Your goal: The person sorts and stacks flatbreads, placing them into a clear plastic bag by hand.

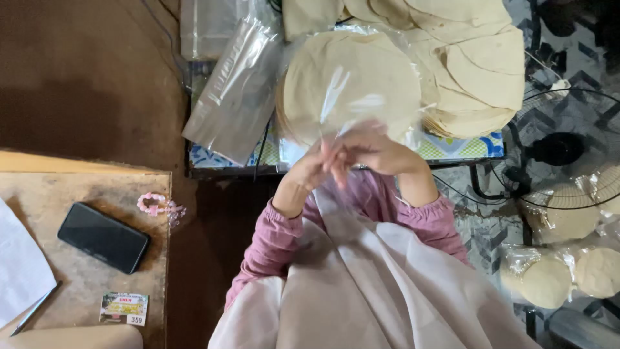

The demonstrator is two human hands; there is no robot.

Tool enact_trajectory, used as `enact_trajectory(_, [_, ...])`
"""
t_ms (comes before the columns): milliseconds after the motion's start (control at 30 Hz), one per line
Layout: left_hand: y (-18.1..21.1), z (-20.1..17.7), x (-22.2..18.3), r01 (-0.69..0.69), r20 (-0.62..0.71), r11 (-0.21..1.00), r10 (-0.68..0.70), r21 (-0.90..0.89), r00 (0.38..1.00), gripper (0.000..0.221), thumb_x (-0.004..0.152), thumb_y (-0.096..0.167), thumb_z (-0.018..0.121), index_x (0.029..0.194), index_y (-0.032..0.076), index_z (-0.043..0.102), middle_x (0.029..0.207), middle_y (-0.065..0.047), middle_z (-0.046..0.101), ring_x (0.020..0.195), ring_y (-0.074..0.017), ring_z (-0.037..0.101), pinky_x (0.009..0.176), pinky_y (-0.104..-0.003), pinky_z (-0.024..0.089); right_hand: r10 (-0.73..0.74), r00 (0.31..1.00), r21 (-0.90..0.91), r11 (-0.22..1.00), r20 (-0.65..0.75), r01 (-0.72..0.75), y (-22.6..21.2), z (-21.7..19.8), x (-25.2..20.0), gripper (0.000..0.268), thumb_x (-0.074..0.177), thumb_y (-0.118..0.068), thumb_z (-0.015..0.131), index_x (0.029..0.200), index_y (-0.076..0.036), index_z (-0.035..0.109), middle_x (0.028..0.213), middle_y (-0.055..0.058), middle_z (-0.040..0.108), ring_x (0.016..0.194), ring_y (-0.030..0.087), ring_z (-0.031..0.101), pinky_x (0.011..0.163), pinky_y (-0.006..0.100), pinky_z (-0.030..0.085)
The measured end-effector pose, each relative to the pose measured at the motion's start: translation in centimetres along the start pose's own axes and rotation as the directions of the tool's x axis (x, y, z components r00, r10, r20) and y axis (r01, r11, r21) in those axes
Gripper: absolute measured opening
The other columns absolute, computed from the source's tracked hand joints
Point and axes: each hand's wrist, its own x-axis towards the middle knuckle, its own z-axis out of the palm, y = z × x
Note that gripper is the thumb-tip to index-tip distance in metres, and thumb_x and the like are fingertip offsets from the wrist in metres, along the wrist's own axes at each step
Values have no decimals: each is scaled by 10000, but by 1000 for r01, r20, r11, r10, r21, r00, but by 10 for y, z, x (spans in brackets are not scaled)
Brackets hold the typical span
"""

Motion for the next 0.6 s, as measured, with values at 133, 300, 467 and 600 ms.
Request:
enact_trajectory(133, [3, -25, -2, 8, -150, 1000, -5, 15, 989, 511, 1051, 276, 638, 1427, -37, 490, 957, -61, 731, 586, -157, 611, 558, -277, 476, 73, 997, -14, 997, 26, -72, -6, -14, -14, 262, 1055, -18, 493, 1271, 43, 628, 981, 109, 711, 855, 190, 695, 782, 319, 573])
enact_trajectory(300, [49, -21, 6, -94, -545, 939, 272, 331, 793, 292, 922, 38, 723, 991, 112, 449, 893, -25, 671, 836, -210, 777, 595, -280, 537, 74, 975, -85, 992, -208, -94, -29, -42, -30, 303, 1113, -146, 455, 1222, 23, 680, 860, 82, 716, 789, 158, 709, 727, 290, 582])
enact_trajectory(467, [64, -36, 26, -74, -461, 732, 500, 677, 733, 379, 897, -32, 799, 1081, 81, 488, 940, -62, 670, 814, -139, 709, 615, -242, 521, 89, 932, -35, 993, -352, -108, -23, -67, -36, 326, 1123, -195, 488, 1164, 48, 700, 870, 101, 726, 764, 173, 702, 732, 298, 568])
enact_trajectory(600, [86, -40, 29, -84, -390, 546, 690, 834, 609, 519, 866, -84, 872, 1201, 61, 503, 1058, -68, 597, 816, -93, 577, 713, -241, 532, 81, 822, 25, 996, -564, -80, -3, -100, -51, 295, 1102, -200, 581, 1079, 63, 712, 932, 115, 741, 723, 188, 679, 659, 295, 536])
